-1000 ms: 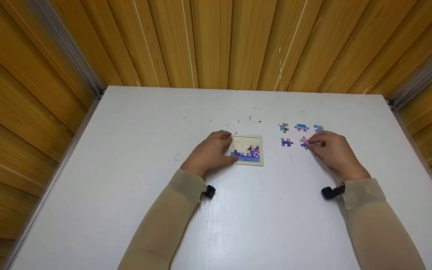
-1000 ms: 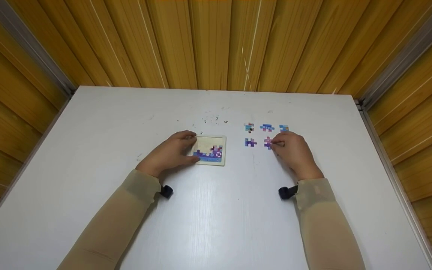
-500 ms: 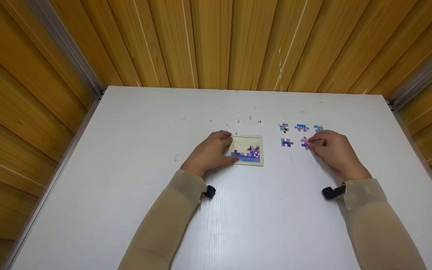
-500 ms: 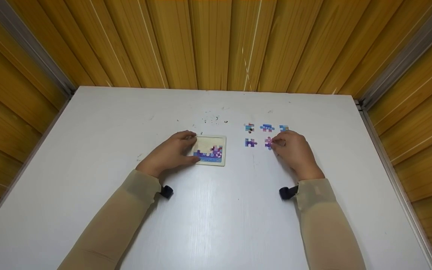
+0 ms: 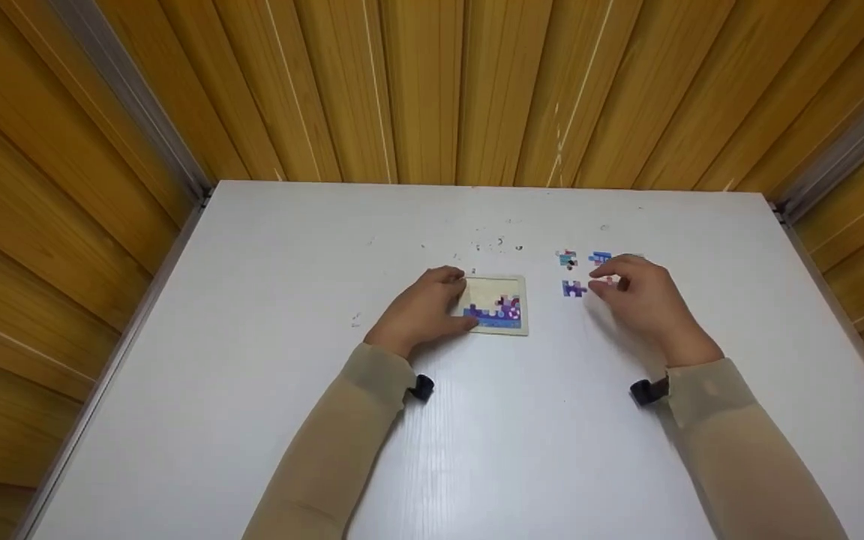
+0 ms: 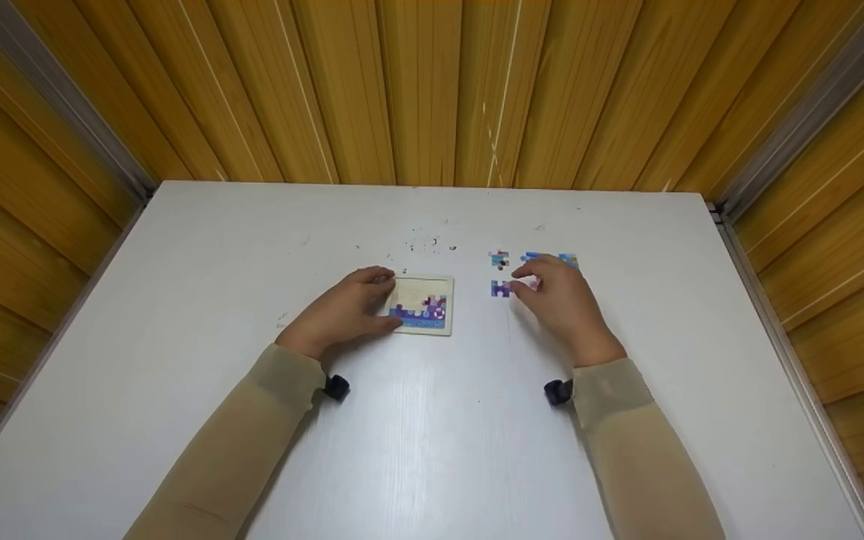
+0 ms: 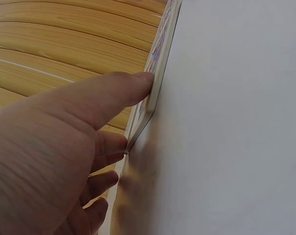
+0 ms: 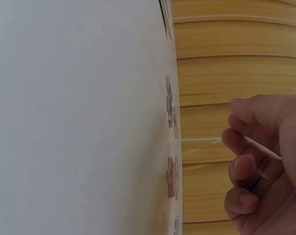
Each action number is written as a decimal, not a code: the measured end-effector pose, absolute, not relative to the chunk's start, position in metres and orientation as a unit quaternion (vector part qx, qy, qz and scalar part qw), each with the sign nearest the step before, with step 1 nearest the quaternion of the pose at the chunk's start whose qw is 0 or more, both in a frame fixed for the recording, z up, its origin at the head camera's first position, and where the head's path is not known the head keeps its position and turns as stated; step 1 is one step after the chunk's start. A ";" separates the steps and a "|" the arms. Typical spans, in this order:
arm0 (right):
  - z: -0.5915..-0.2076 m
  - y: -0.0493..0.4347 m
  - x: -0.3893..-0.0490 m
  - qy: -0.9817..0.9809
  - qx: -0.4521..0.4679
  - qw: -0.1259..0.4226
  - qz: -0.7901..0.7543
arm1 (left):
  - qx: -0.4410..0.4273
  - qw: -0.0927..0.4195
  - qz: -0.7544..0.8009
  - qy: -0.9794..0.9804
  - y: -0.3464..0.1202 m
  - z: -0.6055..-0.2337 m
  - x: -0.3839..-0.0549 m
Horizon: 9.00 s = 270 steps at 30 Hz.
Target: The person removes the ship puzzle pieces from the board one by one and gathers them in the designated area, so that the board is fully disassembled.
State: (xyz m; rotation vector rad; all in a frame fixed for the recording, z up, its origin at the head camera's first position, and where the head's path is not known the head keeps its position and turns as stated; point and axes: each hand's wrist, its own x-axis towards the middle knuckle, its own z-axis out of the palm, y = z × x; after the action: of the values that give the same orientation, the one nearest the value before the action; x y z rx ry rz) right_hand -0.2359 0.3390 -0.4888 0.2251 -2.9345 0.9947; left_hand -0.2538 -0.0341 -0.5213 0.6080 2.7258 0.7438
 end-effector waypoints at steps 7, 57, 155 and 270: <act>-0.476 0.311 -0.237 -0.934 0.104 0.015 0.341 | 0.203 0.120 0.253 0.938 -0.033 -0.526 -0.253; -0.505 0.244 -0.235 -0.927 0.120 -0.101 0.340 | 0.203 0.114 0.255 0.938 -0.033 -0.523 -0.255; -0.515 0.228 -0.234 -0.936 0.126 -0.087 0.316 | 0.215 0.113 0.251 0.937 -0.035 -0.523 -0.254; -0.478 0.391 -0.223 -0.928 0.028 0.031 0.370 | 0.192 0.117 0.268 0.937 -0.032 -0.523 -0.253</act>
State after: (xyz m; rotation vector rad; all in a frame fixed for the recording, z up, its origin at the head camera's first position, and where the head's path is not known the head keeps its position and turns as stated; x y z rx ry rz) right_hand -0.2235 0.3908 -0.4782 0.0873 -2.8591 1.1383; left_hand -0.2530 -0.0317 -0.5228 0.5620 2.7422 0.7830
